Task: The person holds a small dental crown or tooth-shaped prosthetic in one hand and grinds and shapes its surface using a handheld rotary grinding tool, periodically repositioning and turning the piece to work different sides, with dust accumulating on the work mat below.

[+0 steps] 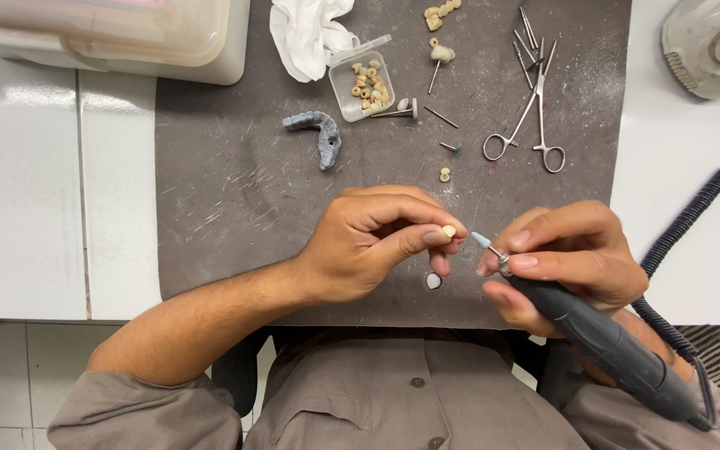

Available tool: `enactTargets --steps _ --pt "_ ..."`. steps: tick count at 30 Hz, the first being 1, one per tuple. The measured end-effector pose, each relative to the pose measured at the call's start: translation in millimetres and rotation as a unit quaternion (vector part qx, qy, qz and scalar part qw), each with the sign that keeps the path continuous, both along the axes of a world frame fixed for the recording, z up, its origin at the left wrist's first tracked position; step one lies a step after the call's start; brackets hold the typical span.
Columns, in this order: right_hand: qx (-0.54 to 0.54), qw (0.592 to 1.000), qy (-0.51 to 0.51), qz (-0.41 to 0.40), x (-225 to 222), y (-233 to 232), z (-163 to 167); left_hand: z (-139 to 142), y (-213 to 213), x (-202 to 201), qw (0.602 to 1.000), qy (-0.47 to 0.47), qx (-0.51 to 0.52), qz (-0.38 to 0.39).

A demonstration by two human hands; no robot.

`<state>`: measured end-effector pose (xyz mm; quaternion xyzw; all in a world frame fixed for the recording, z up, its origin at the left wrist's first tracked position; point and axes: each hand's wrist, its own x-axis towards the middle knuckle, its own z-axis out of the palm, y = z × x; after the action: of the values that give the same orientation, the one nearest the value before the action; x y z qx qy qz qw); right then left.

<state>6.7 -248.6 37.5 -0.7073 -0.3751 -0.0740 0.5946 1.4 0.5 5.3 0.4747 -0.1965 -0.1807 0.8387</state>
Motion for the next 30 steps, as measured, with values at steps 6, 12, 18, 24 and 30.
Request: enactTargets --steps 6,12,18,24,30 --pt "-0.058 0.997 -0.052 -0.016 -6.1 -3.9 -2.6 -1.9 -1.9 -2.0 0.995 -0.082 0.042 0.034" --pt "-0.085 0.995 -0.051 -0.017 -11.0 -0.5 -1.4 -5.1 -5.2 -5.5 0.985 -0.143 0.071 0.059" --pt "-0.089 0.994 -0.060 -0.020 -16.0 5.2 -4.4 -9.3 -7.9 -9.5 0.994 -0.086 0.037 0.048" --pt "-0.053 0.995 -0.087 -0.017 -12.2 9.6 -11.9 -11.0 -9.4 -10.4 0.996 -0.069 0.033 0.048" --pt "-0.026 0.995 -0.097 -0.011 -13.6 15.0 -14.8 -12.6 -8.0 -10.3 0.996 -0.070 0.028 0.044"
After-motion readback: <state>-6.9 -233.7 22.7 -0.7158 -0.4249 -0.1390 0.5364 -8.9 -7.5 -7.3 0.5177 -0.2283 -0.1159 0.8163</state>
